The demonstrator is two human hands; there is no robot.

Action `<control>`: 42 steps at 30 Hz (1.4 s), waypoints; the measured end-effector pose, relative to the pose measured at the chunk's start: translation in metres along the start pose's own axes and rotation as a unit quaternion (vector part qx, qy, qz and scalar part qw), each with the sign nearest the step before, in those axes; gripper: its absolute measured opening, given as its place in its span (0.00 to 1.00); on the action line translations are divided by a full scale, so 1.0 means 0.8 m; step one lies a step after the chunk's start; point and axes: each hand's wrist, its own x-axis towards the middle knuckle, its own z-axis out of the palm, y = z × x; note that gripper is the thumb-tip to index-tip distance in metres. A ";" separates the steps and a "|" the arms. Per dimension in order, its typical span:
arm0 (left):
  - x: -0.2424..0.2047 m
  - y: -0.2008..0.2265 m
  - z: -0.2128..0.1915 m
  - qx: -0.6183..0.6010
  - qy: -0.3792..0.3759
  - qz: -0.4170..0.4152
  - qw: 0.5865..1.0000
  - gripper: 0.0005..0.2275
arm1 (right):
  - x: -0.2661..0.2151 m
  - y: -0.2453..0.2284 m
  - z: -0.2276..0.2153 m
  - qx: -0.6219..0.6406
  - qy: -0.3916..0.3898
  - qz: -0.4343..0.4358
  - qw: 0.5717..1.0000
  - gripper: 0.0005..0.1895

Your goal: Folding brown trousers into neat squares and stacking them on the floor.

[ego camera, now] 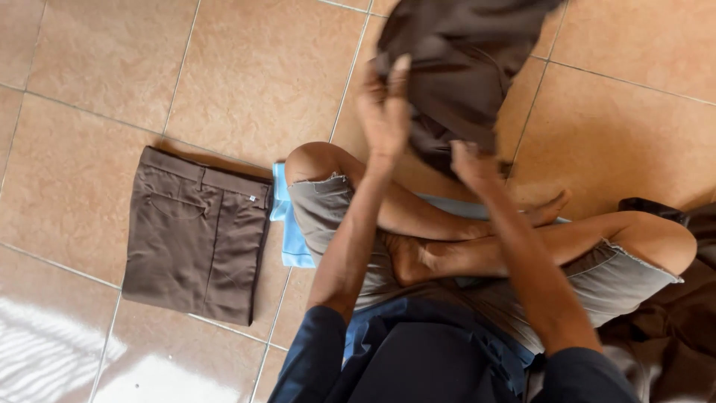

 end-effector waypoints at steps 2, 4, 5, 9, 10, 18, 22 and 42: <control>0.002 -0.042 -0.039 0.025 0.102 -0.034 0.994 0.10 | 0.052 0.041 -0.185 -0.213 -0.075 -0.014 0.974 0.14; -0.024 -0.053 -0.055 0.001 0.115 -0.128 0.985 0.15 | 0.035 0.114 -0.209 0.004 -0.117 0.133 0.984 0.18; -0.033 -0.060 -0.061 -0.022 0.129 -0.215 0.968 0.26 | 0.031 0.153 -0.223 0.224 -0.140 0.266 0.927 0.30; -0.068 -0.125 -0.081 0.006 0.176 -0.284 0.942 0.19 | -0.014 0.180 -0.227 -0.234 -0.254 0.226 0.911 0.19; -0.073 -0.142 -0.079 0.051 0.186 -0.258 0.947 0.20 | -0.022 0.163 -0.212 -0.172 -0.199 0.228 0.937 0.20; -0.067 -0.155 -0.096 0.081 0.181 -0.225 0.954 0.20 | 0.043 0.015 -0.326 0.007 0.023 0.117 0.993 0.45; -0.074 -0.177 -0.103 0.044 0.212 -0.231 0.949 0.21 | 0.047 0.029 -0.332 0.036 0.128 0.085 0.987 0.50; -0.005 -0.079 -0.138 -0.075 0.234 -0.172 0.954 0.21 | 0.013 0.076 -0.270 0.165 0.080 0.258 0.948 0.37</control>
